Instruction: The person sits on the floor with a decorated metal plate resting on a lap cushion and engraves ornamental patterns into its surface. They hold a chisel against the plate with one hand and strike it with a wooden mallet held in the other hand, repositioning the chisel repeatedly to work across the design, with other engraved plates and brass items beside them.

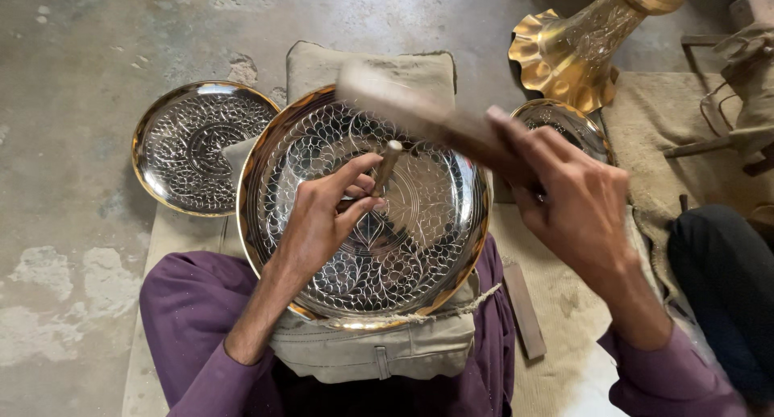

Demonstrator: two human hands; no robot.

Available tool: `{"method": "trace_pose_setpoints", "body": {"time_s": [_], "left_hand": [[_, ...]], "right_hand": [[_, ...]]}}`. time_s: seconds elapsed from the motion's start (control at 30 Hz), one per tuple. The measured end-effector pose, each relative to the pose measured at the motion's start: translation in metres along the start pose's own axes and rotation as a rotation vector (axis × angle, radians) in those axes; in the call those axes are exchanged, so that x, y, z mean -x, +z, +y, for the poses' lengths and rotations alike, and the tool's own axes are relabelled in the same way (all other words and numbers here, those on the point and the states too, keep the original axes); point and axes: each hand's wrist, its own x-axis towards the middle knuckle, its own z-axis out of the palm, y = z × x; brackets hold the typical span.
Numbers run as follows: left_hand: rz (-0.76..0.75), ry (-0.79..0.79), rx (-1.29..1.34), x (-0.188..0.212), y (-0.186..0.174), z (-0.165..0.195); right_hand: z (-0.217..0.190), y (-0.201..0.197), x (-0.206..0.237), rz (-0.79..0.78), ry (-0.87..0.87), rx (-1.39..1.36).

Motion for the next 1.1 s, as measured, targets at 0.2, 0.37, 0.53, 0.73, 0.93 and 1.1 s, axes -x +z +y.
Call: {"method": "trace_pose_setpoints", "body": {"time_s": [0.2,0.37,0.53,0.73,0.93,1.1], "left_hand": [[0.004,0.027,0.025,0.001,0.001,-0.002],[0.011,0.002,-0.001,0.002,0.005,-0.006],[0.021,0.008,-0.002,0.005,0.004,-0.006],[-0.002,-0.001,-0.003,0.004,0.003,-0.002],[-0.01,0.025,0.04,0.006,0.0,0.003],[-0.054,0.047,0.0,0.003,0.003,-0.005]], "right_hand": [[-0.002,-0.001,-0.004,-0.1,0.027,0.084],[-0.008,-0.001,-0.009,0.045,-0.066,-0.157],[-0.014,-0.002,-0.011,0.177,-0.058,-0.263],[-0.013,-0.003,-0.004,0.018,0.027,-0.088],[-0.012,-0.001,-0.002,-0.096,0.075,0.045],[-0.018,-0.005,0.003,-0.051,0.044,-0.066]]}}
